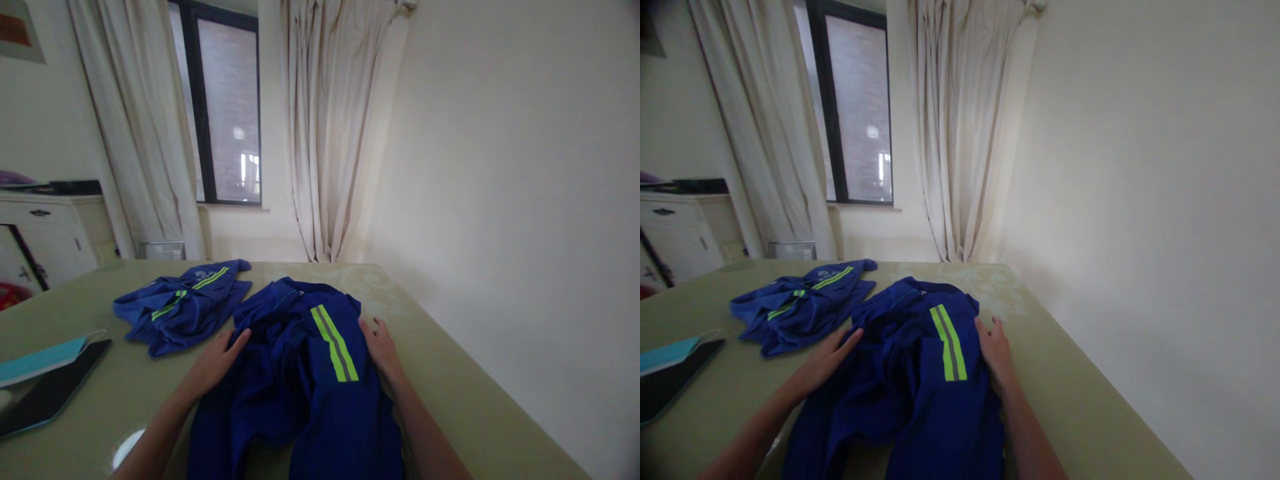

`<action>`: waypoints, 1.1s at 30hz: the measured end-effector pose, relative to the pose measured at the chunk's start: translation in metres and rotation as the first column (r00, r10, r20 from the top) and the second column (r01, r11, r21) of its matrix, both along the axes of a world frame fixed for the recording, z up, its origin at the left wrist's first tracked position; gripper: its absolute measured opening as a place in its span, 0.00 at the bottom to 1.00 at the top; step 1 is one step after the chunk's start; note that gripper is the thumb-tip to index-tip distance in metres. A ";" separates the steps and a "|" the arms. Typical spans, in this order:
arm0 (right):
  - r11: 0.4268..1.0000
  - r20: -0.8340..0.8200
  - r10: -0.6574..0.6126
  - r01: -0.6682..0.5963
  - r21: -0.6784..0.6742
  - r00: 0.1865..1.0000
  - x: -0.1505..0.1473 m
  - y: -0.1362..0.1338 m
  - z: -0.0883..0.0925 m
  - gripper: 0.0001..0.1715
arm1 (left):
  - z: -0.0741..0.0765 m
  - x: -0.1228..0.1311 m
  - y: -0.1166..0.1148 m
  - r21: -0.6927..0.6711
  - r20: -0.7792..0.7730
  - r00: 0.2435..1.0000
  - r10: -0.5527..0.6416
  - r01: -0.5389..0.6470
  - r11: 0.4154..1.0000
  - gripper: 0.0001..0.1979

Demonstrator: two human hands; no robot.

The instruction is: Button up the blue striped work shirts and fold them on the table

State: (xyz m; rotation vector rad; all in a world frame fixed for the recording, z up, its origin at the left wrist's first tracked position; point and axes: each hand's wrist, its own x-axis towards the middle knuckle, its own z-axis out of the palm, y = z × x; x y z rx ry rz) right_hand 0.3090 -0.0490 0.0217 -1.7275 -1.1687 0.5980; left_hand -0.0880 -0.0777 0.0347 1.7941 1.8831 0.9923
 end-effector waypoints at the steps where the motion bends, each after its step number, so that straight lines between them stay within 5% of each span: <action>1: 0.999 0.015 0.034 -0.034 -0.017 0.999 -0.002 -0.004 0.003 0.44 | 0.002 -0.001 -0.002 -0.058 0.139 0.989 -0.040 0.048 0.997 0.30; 3: 0.970 -0.035 0.242 -0.242 -0.016 0.970 -0.008 -0.011 0.007 0.41 | 0.008 0.002 -0.008 -0.150 0.417 0.906 -0.076 0.151 0.977 0.30; 6: 0.852 -0.211 0.524 -0.509 0.123 0.825 -0.015 -0.014 0.010 0.36 | 0.017 0.003 -0.008 -0.135 0.668 0.742 -0.056 0.195 0.972 0.32; 9: 0.916 -0.418 0.395 -0.315 0.248 0.818 -0.007 -0.003 0.008 0.40 | 0.023 -0.013 0.003 -0.057 0.705 0.709 -0.009 0.069 0.996 0.30; 13: 0.939 -0.569 0.153 0.061 0.338 0.808 0.017 0.012 0.016 0.36 | 0.037 -0.039 0.007 0.085 0.416 0.872 0.256 -0.318 0.944 0.27; 15: 0.914 -0.546 0.073 0.164 0.371 0.835 0.023 0.004 0.029 0.33 | 0.045 -0.033 -0.008 0.241 0.278 0.916 0.290 -0.359 0.902 0.24; 17: 0.905 -0.425 0.085 0.109 0.412 0.901 0.023 -0.019 0.043 0.31 | 0.045 -0.011 -0.034 0.321 0.208 0.971 0.115 -0.179 0.930 0.22; 19: 0.901 -0.210 0.254 -0.152 0.406 0.944 0.016 -0.055 0.050 0.29 | 0.031 0.018 -0.066 0.245 0.081 0.983 -0.163 0.139 0.960 0.19; 21: 0.832 0.069 0.485 -0.484 0.270 0.872 0.007 -0.093 0.046 0.26 | 0.007 0.043 -0.094 0.135 -0.118 0.928 -0.354 0.368 0.920 0.19; 23: 0.785 0.303 0.559 -0.610 0.108 0.772 0.000 -0.121 0.031 0.30 | -0.016 0.060 -0.109 0.067 -0.225 0.898 -0.379 0.402 0.913 0.21; 26: 0.831 0.419 0.496 -0.556 0.024 0.760 -0.001 -0.136 0.008 0.14 | -0.029 0.069 -0.112 -0.008 -0.290 0.877 -0.383 0.398 0.917 0.14; 28: 0.876 0.417 0.375 -0.463 0.131 0.828 0.008 -0.130 0.004 0.13 | -0.023 0.068 -0.109 -0.018 -0.263 0.887 -0.379 0.388 0.921 0.13; 33: 0.917 0.156 -0.022 -0.041 0.396 0.988 0.069 -0.114 0.022 0.20 | 0.006 0.027 -0.127 -0.063 0.215 0.922 -0.321 0.341 0.938 0.22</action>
